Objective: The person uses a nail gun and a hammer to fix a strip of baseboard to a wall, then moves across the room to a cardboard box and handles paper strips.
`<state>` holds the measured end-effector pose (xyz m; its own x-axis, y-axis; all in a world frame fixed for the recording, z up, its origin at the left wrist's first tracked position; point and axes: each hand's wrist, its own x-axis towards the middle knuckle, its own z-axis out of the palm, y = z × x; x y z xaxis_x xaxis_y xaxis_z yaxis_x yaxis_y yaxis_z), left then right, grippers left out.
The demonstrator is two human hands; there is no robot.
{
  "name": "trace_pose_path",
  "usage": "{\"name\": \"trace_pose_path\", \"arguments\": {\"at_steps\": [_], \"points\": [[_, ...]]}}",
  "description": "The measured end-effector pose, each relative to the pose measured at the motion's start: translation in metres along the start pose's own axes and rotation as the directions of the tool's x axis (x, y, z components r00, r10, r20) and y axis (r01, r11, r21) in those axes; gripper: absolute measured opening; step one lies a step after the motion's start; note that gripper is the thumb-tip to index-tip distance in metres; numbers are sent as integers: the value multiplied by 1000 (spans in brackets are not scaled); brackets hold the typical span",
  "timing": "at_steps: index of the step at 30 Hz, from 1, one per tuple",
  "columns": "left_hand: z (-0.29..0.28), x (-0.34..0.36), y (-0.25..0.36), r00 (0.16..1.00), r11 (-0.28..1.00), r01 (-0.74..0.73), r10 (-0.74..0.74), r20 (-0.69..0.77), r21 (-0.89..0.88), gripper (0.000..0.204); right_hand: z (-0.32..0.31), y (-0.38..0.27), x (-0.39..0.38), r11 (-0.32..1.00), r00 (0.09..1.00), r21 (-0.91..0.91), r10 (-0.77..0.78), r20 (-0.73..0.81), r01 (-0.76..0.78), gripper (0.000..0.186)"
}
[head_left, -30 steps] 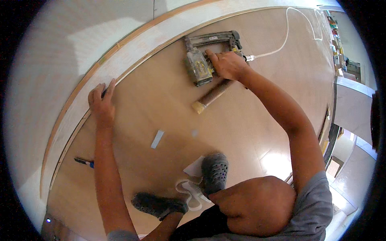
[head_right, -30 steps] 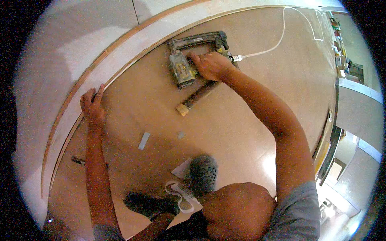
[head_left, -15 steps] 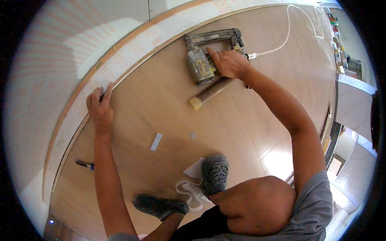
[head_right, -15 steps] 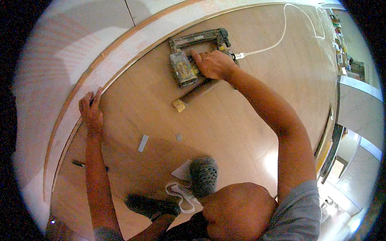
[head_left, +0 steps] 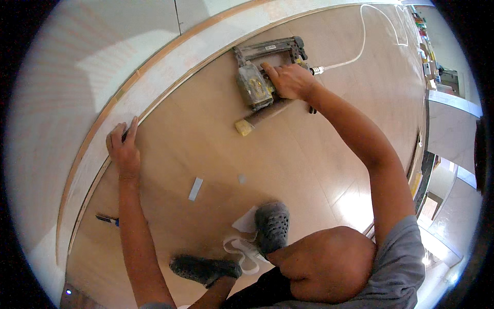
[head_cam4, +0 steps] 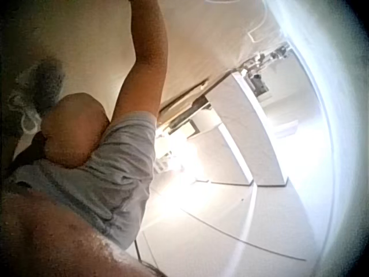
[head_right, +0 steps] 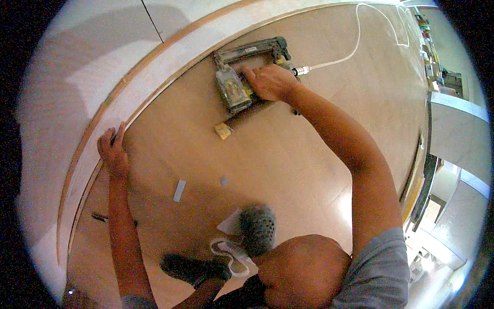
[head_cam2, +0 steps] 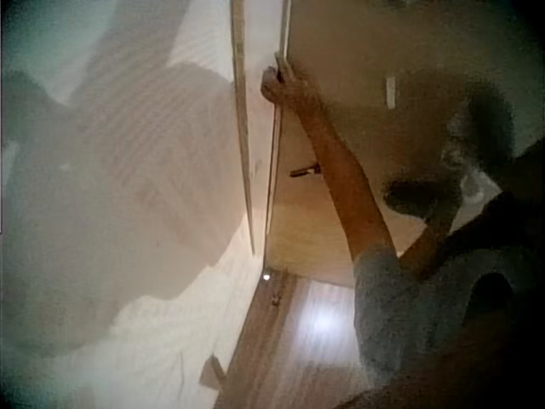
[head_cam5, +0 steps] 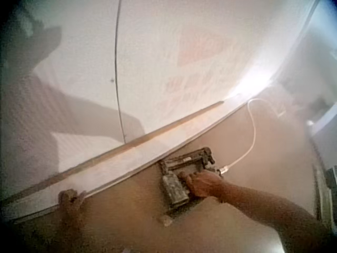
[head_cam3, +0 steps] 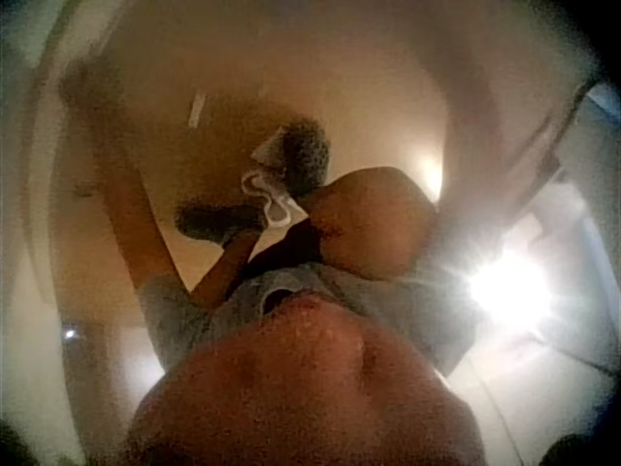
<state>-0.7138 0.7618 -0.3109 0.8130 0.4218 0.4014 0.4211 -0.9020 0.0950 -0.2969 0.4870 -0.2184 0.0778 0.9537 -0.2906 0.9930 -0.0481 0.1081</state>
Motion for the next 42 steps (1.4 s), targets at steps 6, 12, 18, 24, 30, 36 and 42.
{"name": "trace_pose_path", "arguments": {"at_steps": [6, 12, 18, 24, 30, 36, 42], "points": [[-4, -15, -13, 1000, 999, 4, -3, 24, -37, 63, 6, -2, 1, 1000, 999, 18, 14, 38, -15, 60], [-3, -10, -10, 998, 994, -40, 44, -37, 103, 52, 17, 2, -2, 1000, 999, -11, 17, 28, -17, 58], [14, 85, 70, 991, 988, -137, 136, -10, -74, 40, 0, 11, 7, 1000, 999, 17, -1, 34, 1, 55], [59, 187, 127, 954, 936, -297, 298, -24, -191, 54, 20, 18, 4, 999, 997, -1, -41, -59, 41, 54], [56, 189, 126, 937, 924, -343, 348, 4, -168, 50, 19, 19, 4, 998, 995, 20, -51, -84, 52, 52], [56, 190, 124, 942, 928, -331, 336, 6, -170, 50, 11, 16, 3, 997, 995, -33, -69, -77, 66, 50], [52, 189, 124, 946, 925, -311, 323, 23, -219, 62, 19, 18, 4, 998, 992, 19, -54, -113, 56, 47]]}}
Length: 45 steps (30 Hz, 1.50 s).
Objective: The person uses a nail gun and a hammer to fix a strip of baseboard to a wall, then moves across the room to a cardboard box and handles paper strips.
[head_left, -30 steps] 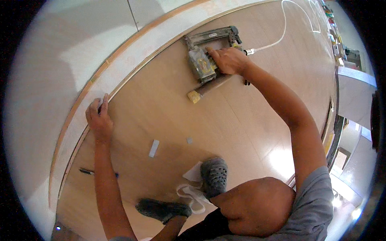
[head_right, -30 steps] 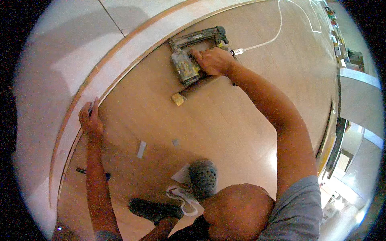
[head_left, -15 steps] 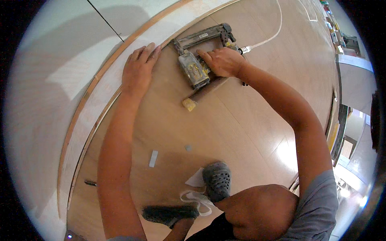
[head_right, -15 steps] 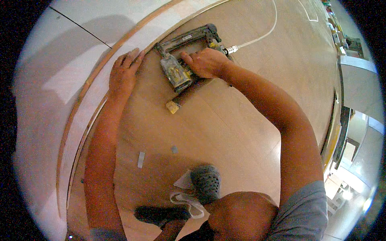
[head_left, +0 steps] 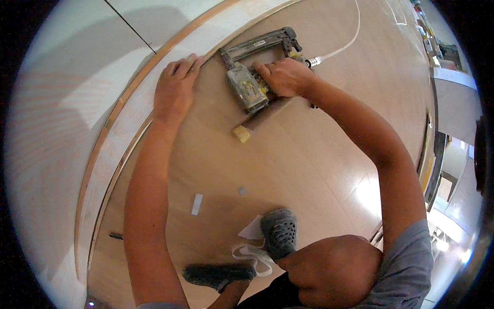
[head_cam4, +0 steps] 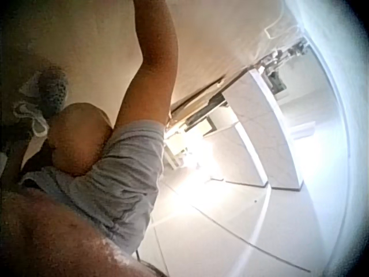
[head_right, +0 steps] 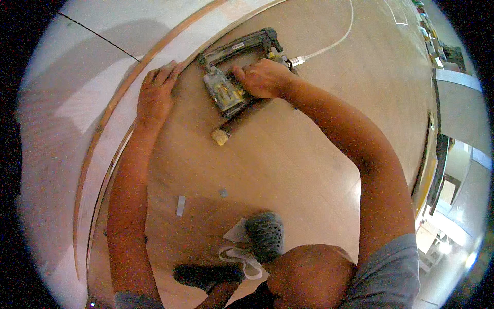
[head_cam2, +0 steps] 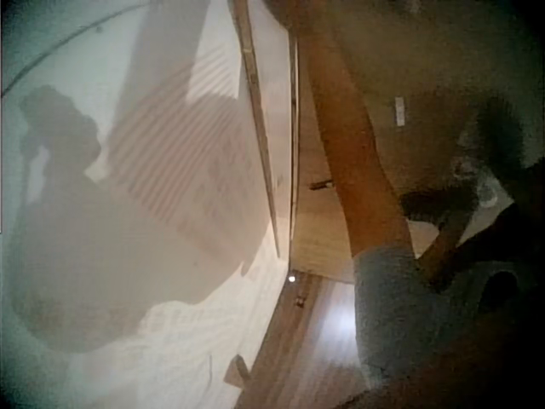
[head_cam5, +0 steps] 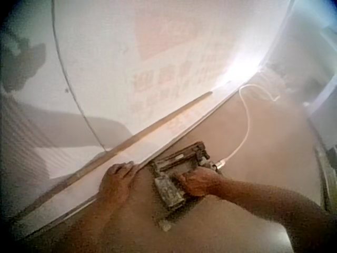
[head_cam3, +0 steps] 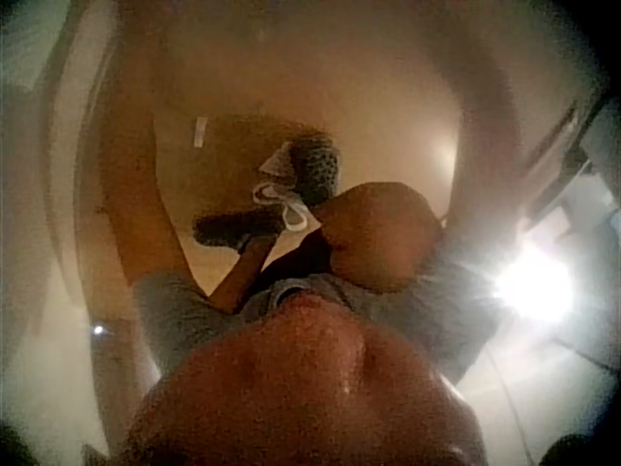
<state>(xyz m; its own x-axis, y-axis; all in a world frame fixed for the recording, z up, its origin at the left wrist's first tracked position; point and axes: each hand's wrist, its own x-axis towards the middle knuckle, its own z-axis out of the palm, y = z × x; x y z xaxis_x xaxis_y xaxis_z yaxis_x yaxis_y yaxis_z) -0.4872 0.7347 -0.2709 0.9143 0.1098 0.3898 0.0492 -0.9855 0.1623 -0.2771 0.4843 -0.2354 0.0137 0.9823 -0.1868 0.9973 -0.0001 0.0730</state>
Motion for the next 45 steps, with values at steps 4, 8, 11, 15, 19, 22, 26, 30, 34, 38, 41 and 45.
{"name": "trace_pose_path", "arguments": {"at_steps": [4, 8, 11, 15, 19, 22, 26, 30, 34, 38, 41, 45], "points": [[9, -9, -11, 1000, 1000, -23, 23, -13, 21, 63, -2, 2, 1, 999, 1000, -29, 15, -5, -15, 46], [8, -26, -16, 1000, 1000, -22, 22, -5, -7, 63, -15, -4, 4, 995, 989, -69, 79, 124, -71, 55], [3, -32, -14, 1000, 999, -28, 27, -11, -17, 65, -4, 0, -1, 995, 994, -83, 55, 92, -48, 55], [-4, -33, -13, 1000, 999, -26, 26, 6, -26, 67, 10, 7, -2, 999, 1000, -54, 2, -15, -3, 49], [-9, -34, -13, 999, 1000, -11, 12, 29, -16, 68, 10, 4, 0, 999, 1000, -32, -2, -18, 2, 52], [-9, -33, -13, 999, 999, 4, -2, 41, -32, 67, 3, -1, -2, 999, 1000, -40, 16, -1, -16, 57], [-6, -29, -24, 998, 999, 14, -11, 60, -38, 67, -12, -14, -2, 996, 993, -62, 75, 89, -70, 63], [-8, -13, -41, 998, 1000, 1, -1, 59, 8, 69, -15, -19, 0, 998, 996, -30, 57, 75, -55, 63], [-20, -7, -44, 995, 997, 3, -12, 102, 82, 53, -35, -27, -2, 996, 994, -34, 90, 59, -88, 64], [-59, -39, -67, 973, 983, 49, -88, 213, 180, 55, -56, -36, -9, 989, 986, -4, 149, 70, -150, 71], [-103, -85, -103, 967, 967, 112, -160, 200, 230, 52, -95, -51, -7, 979, 964, 55, 184, 194, -198, 75], [-155, -155, -162, 978, 947, 176, -199, 62, 271, 48, -127, -91, 1, 959, 971, 174, 202, 128, -223, 77]]}}
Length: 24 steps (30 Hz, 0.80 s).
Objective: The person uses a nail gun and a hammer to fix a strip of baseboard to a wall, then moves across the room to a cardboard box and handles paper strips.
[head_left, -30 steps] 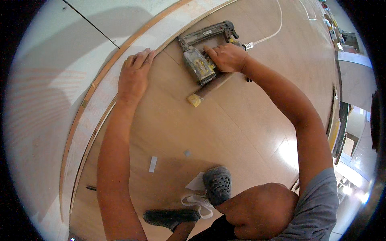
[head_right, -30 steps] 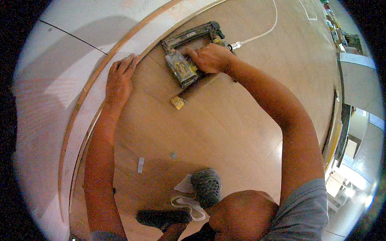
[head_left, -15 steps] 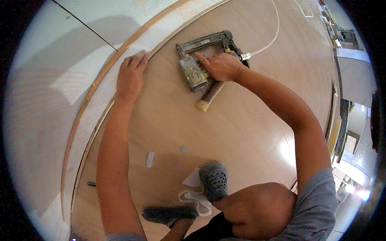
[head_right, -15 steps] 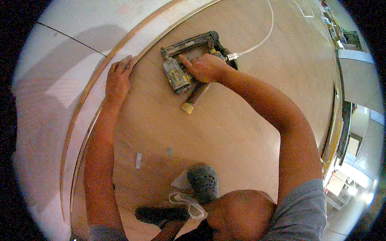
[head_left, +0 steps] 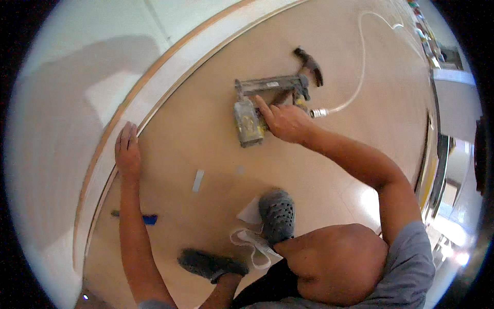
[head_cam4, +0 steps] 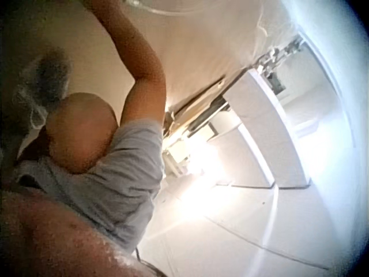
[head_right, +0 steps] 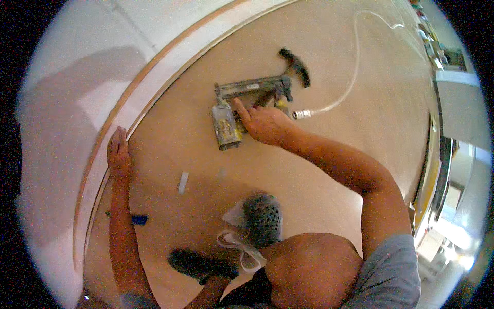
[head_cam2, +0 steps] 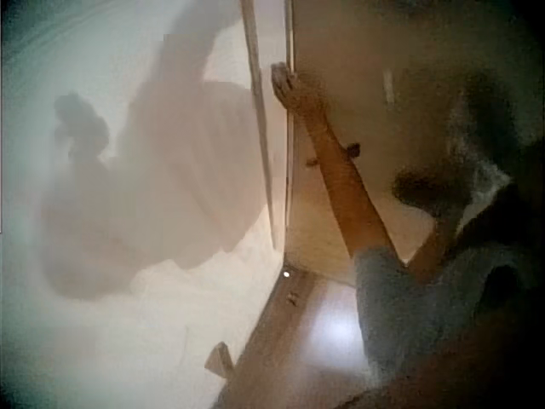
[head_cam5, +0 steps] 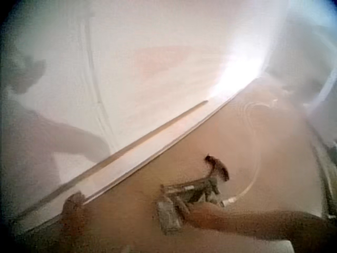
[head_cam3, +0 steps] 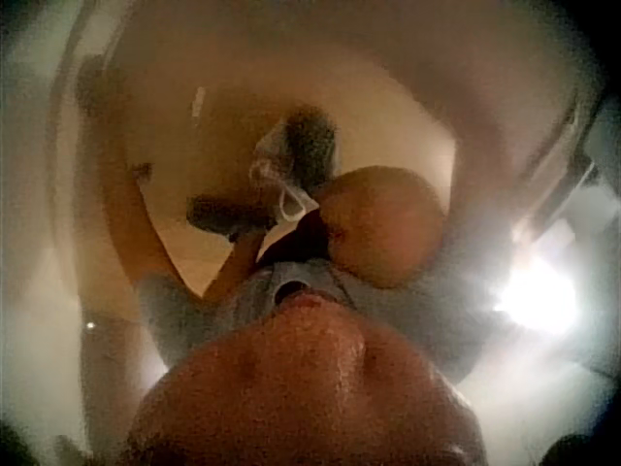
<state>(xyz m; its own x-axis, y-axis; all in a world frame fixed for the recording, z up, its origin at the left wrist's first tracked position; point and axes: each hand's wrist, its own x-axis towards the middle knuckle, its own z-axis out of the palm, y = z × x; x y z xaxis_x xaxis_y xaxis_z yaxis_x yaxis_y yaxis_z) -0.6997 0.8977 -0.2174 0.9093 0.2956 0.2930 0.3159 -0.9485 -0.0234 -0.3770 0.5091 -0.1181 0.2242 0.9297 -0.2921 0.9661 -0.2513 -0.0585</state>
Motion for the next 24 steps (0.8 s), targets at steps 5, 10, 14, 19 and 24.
{"name": "trace_pose_path", "arguments": {"at_steps": [5, 10, 14, 19, 24], "points": [[-27, 16, -25, 998, 994, 57, -58, -15, -97, 43, -18, -55, -16, 996, 997, 83, 34, -69, -28, 70], [-25, 31, -2, 974, 982, 167, -179, -141, -88, 41, -18, -98, 5, 1000, 999, -23, 21, 33, -20, 72], [4, 11, 39, 983, 994, 99, -104, -153, -42, 42, 30, -96, 13, 998, 998, -15, -60, -1, 60, 72], [46, -5, 122, 972, 993, 102, -114, -207, -66, 39, 95, -68, 8, 988, 987, -27, -151, -61, 150, 72], [54, -15, 172, 974, 986, 122, -141, -177, -117, 49, 116, -57, 1, 963, 964, -80, -262, -39, 258, 71]]}}
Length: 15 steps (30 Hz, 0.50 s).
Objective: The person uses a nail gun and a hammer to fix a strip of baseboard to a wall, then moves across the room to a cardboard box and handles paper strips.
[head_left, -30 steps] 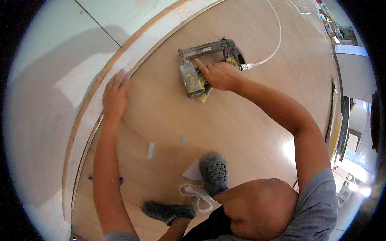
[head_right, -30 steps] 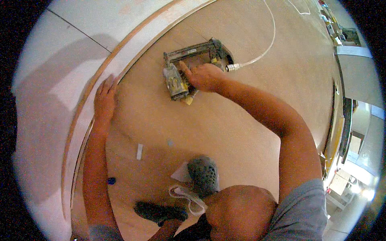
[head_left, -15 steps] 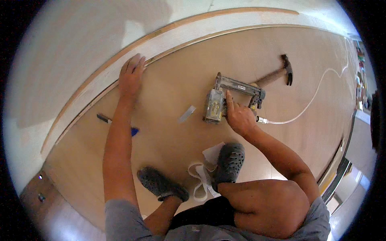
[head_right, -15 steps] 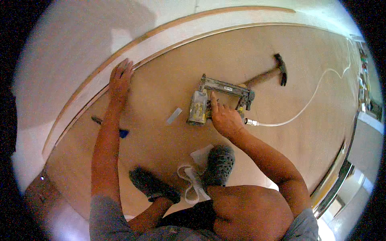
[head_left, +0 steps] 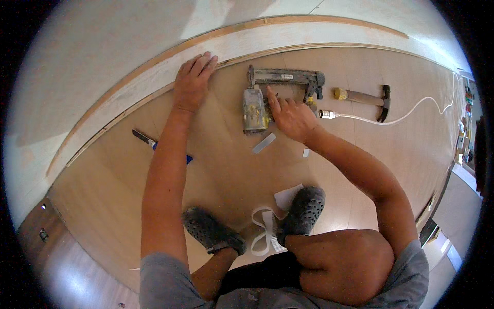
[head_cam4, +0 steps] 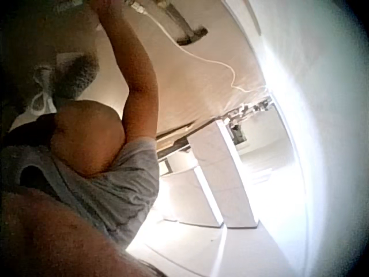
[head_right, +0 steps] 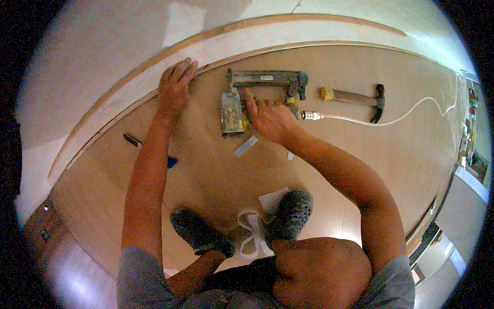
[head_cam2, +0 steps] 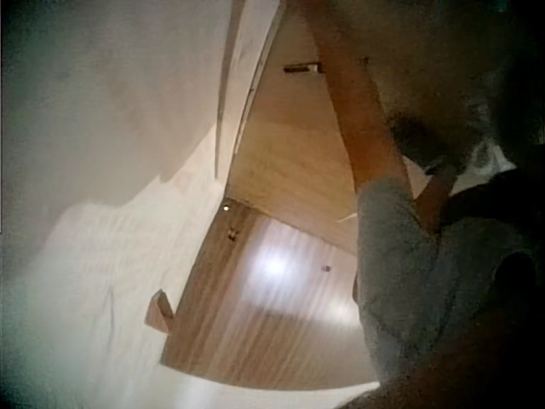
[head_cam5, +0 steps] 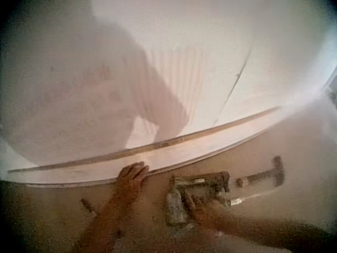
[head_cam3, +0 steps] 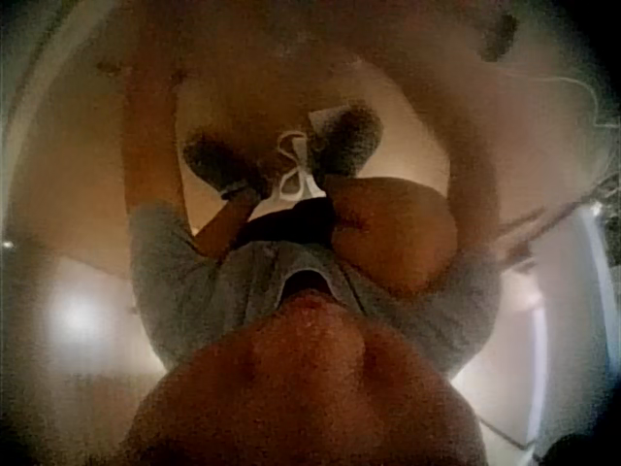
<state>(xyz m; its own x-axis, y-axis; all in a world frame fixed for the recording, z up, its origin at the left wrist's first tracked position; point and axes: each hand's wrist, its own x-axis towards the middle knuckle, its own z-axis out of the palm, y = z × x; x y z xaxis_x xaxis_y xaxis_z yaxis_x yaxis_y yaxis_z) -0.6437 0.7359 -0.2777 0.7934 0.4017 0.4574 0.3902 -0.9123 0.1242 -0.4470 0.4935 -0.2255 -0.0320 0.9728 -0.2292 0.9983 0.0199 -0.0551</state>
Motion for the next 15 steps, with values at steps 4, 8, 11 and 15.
{"name": "trace_pose_path", "arguments": {"at_steps": [4, 8, 11, 15], "points": [[0, -5, 25, 997, 1000, -22, 23, -73, 18, 42, 13, 9, -10, 996, 984, -52, -80, -157, 73, 65], [-6, -15, 35, 997, 1000, -23, 22, -68, -20, 43, 7, 5, -21, 996, 990, -33, -86, -113, 83, 62], [-7, -22, 34, 997, 999, -49, 49, -60, -2, 44, 3, 0, -24, 994, 988, -40, -107, -114, 103, 63], [-15, -28, 33, 992, 993, -121, 121, -29, 7, 48, 6, -3, -25, 996, 994, -8, -90, -64, 89, 65]]}}
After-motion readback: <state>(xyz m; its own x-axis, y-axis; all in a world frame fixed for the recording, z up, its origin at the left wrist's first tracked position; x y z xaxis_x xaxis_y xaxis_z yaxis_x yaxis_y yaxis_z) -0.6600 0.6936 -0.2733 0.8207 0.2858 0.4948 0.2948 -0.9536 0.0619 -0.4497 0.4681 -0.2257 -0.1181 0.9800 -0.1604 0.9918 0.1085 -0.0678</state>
